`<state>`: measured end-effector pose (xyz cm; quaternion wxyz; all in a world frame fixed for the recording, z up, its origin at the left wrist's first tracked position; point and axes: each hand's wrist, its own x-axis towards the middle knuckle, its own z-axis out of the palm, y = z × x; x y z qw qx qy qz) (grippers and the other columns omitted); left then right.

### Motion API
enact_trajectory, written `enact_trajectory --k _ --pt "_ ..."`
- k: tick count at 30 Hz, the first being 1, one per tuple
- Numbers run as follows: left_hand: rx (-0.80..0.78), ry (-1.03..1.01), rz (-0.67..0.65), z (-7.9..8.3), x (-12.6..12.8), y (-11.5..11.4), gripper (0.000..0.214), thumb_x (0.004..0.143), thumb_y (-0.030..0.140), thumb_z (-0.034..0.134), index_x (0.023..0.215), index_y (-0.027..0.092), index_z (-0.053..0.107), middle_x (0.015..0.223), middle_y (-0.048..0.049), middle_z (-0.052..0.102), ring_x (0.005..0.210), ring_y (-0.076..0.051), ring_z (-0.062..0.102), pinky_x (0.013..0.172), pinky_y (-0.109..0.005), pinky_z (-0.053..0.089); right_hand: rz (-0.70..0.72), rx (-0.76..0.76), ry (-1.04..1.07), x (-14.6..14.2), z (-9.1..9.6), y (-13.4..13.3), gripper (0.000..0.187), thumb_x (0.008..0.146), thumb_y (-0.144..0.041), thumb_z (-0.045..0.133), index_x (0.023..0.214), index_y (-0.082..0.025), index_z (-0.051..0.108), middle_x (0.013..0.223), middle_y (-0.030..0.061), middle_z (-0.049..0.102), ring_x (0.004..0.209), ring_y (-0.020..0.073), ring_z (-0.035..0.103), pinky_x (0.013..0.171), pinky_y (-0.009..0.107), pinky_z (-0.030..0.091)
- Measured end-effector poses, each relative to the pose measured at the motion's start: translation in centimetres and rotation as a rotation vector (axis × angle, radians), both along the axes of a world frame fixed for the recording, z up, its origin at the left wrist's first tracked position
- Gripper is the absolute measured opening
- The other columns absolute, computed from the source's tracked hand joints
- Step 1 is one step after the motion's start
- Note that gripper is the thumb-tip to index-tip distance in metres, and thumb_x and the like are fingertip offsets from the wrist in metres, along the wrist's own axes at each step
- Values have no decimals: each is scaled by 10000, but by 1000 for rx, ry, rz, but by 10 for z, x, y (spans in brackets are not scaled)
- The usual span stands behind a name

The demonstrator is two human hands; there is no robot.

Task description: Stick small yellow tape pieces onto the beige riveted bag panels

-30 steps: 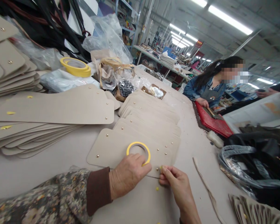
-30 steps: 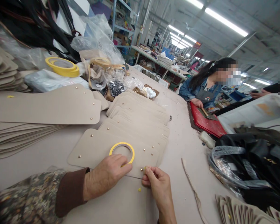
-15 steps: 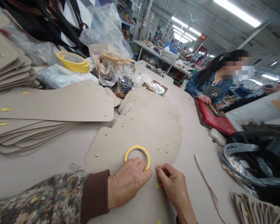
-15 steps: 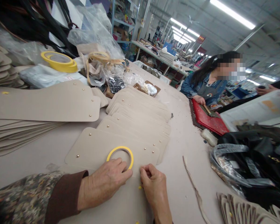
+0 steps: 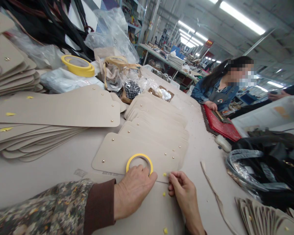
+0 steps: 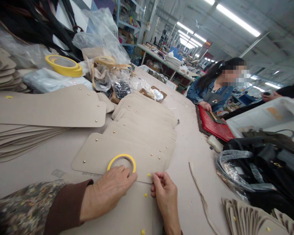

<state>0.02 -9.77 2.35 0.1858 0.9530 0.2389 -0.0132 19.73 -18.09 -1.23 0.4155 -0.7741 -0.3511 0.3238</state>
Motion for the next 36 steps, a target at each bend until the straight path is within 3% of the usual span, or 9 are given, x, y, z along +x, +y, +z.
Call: enact_trajectory --k 4,7,14,18,24,26,28,31,36 --pt "-64 12 -19 1 0 1 399 666 -31 485 1013 164 461 999 -110 599 862 -291 594 729 -443 537 170 133 -417 -5 -1 -2 262 837 -428 604 833 -191 718 800 65 717 731 199 664 699 302 518" --pt "-155 -34 -47 3 -2 4 426 647 -62 456 1004 170 443 1023 -99 591 861 -245 597 740 -367 530 197 107 -537 -9 0 5 263 866 -380 553 810 -190 727 805 70 721 737 205 658 736 311 487" --pt "-168 -198 -192 20 -4 24 445 650 -73 429 1002 198 449 993 -42 576 869 -201 569 728 -291 475 385 -176 -323 -3 22 0 257 848 -332 577 697 -178 716 695 15 691 675 172 612 625 242 410" --pt "-184 -227 -259 12 1 35 440 676 -78 443 1011 207 454 988 -22 567 864 -178 563 718 -258 454 518 -267 -196 1 29 -8 382 886 -355 526 596 -151 668 562 -19 589 545 117 493 507 220 312" --pt "-249 -373 -171 9 6 41 407 772 79 685 1107 176 475 1061 -50 573 935 -194 560 800 -281 460 178 83 -168 -6 27 -1 314 859 -439 593 831 -158 729 664 14 642 610 144 546 575 228 423" --pt "-318 -479 -150 12 7 39 291 840 155 670 1073 171 497 1023 -38 582 911 -172 561 795 -260 459 165 155 -74 -13 29 0 304 864 -442 598 873 -167 728 696 23 659 640 156 582 601 233 466" --pt "-366 -571 -158 13 7 37 61 948 168 514 1009 168 524 946 -23 593 870 -146 565 782 -237 458 159 207 -12 -20 30 1 280 866 -423 607 939 -182 730 771 37 692 701 173 631 652 247 510" --pt "-348 -639 -169 8 6 33 209 1005 154 353 990 164 562 910 -20 628 852 -129 590 793 -227 468 147 267 -12 -28 31 0 253 875 -385 604 975 -190 730 788 44 706 710 179 660 670 262 540" --pt "-185 -616 -133 -4 3 30 343 997 180 400 1339 173 420 1093 -66 677 974 -163 651 850 -275 517 261 374 -226 -28 31 0 171 896 -237 574 1002 -210 706 920 57 717 822 174 674 716 252 537"
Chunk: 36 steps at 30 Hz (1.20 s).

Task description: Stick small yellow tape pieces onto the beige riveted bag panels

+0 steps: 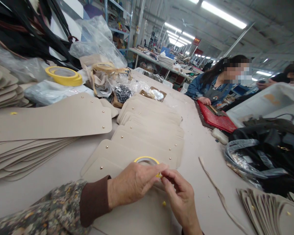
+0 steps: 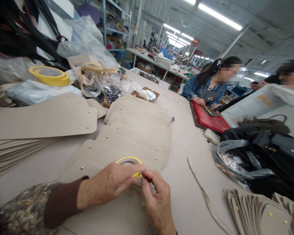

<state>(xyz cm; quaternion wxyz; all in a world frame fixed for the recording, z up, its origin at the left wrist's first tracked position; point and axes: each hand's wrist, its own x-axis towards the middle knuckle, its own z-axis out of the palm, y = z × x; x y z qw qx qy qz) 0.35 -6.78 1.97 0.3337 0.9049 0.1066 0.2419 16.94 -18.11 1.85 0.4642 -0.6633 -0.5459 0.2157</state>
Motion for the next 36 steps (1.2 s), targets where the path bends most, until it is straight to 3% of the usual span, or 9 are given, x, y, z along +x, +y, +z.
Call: enact_trajectory --k 3,8,14,21,29,36 --pt "116 18 33 -5 0 -2 428 987 184 423 1398 145 310 1031 -85 697 894 -196 684 735 -297 550 31 96 -127 0 1 1 184 872 -164 592 1029 -212 674 919 50 711 812 162 671 729 250 542" --pt "196 41 66 -5 1 -6 340 987 182 422 1316 122 359 899 -65 688 782 -210 680 641 -300 529 104 193 -305 -3 3 5 149 861 -101 566 897 -212 658 832 36 711 778 150 681 723 238 543" --pt "209 194 61 -7 2 -3 87 950 128 442 961 181 510 820 -14 628 695 -174 605 586 -263 445 -19 303 -498 -11 -3 8 160 821 -87 545 813 -211 645 688 12 706 597 124 669 598 202 530" --pt "176 251 82 -8 5 0 112 958 144 430 888 188 505 815 -5 614 689 -166 578 598 -275 411 -37 108 -296 -10 -6 8 127 838 -155 564 834 -200 683 689 4 719 548 110 653 553 180 533" --pt "211 242 137 -3 7 -6 142 852 54 475 857 191 511 791 -15 620 677 -195 582 578 -308 377 -61 221 -343 -14 -5 11 159 811 -97 552 834 -202 668 688 5 697 591 115 658 593 179 535" --pt "352 24 201 -12 14 -10 232 808 7 407 843 193 541 713 -27 595 590 -199 542 533 -331 340 -222 160 -118 -23 -13 15 124 765 -149 555 695 -199 645 592 -13 610 515 115 553 511 198 476"
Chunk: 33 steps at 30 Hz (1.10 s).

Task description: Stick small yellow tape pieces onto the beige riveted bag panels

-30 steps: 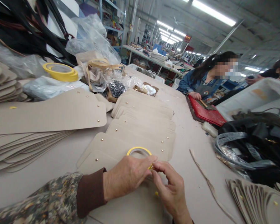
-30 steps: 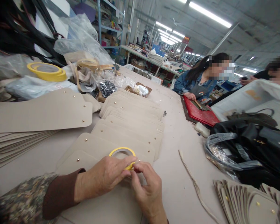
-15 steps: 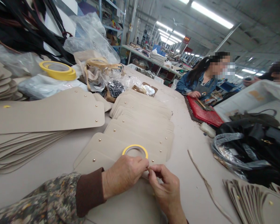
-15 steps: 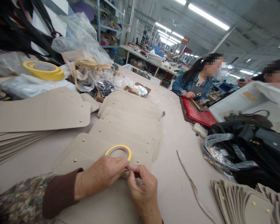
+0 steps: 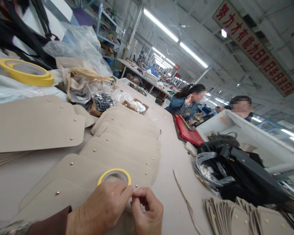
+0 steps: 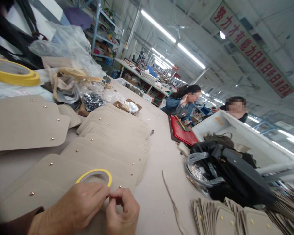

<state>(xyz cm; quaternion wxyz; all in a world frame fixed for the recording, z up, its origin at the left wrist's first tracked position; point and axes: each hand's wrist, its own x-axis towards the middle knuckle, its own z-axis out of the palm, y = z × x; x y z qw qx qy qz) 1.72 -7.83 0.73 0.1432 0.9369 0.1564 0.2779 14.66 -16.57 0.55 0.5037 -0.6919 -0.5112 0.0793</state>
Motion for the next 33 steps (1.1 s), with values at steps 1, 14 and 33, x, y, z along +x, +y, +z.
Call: enact_trajectory --k 1,14,33 --pt "30 -31 0 1 0 -1 243 816 5 388 834 192 542 703 -30 587 586 -200 536 530 -335 338 -17 -14 45 1 -1 1 110 759 -164 569 690 -196 649 592 -14 610 520 117 554 513 199 475" --pt "118 319 18 -14 -1 6 75 921 125 514 876 175 546 838 -66 583 744 -228 508 618 -340 401 -67 -224 676 56 -8 7 503 667 -528 779 975 -146 672 711 41 702 588 141 618 554 258 520" --pt "103 237 48 -20 1 5 76 936 173 501 864 175 526 844 -59 545 770 -237 494 561 -351 390 -56 -515 -183 40 -6 19 293 824 -425 512 937 -196 655 766 64 733 675 219 687 667 313 513"
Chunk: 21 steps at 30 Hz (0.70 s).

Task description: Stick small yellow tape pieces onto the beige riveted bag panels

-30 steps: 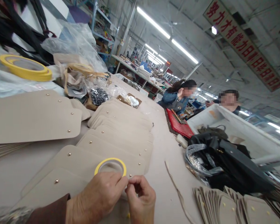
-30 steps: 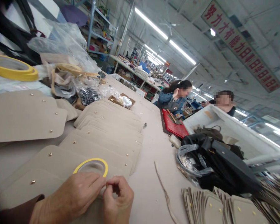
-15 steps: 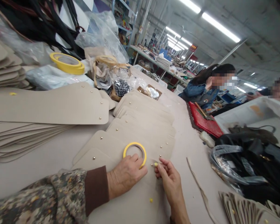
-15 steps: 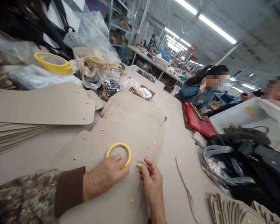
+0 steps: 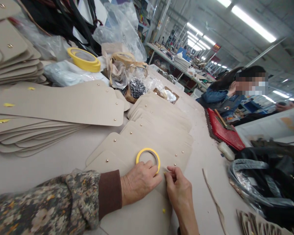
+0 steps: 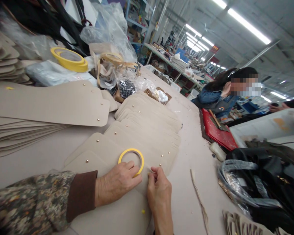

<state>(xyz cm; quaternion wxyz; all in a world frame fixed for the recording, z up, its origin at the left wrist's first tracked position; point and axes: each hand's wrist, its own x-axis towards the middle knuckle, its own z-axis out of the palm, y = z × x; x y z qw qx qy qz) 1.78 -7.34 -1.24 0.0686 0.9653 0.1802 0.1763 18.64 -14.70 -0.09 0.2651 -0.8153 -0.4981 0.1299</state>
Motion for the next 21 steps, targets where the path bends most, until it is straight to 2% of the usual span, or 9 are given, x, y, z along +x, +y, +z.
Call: enact_trajectory --k 5,11,15,18,21 --pt "-19 -13 9 0 0 0 80 928 163 509 850 176 513 846 -54 546 771 -237 502 553 -357 405 76 -58 -133 -2 1 1 216 863 -328 449 847 -214 632 765 59 733 678 216 683 655 301 475" --pt "-43 12 -15 3 0 1 103 947 166 472 852 172 511 839 -51 549 763 -236 514 545 -361 437 70 -241 -271 -1 8 12 126 825 -227 518 769 -224 631 700 39 725 670 227 680 621 292 434" --pt "-40 21 -8 3 -2 0 91 947 160 472 867 174 513 860 -53 555 787 -244 523 561 -362 460 33 -297 -235 5 15 12 115 821 -297 591 810 -216 672 642 29 706 619 220 658 589 288 417" --pt "-49 33 -10 4 -3 0 82 947 156 473 882 177 518 872 -55 564 792 -243 526 576 -363 475 -58 -230 -72 13 16 1 289 809 -481 616 834 -205 697 555 7 660 520 194 607 529 272 420" --pt "-57 38 -20 5 -2 1 75 947 159 478 888 177 520 872 -55 568 794 -243 530 577 -362 483 -115 -39 63 19 12 -13 412 822 -567 556 832 -184 705 624 30 693 544 184 611 535 263 458"
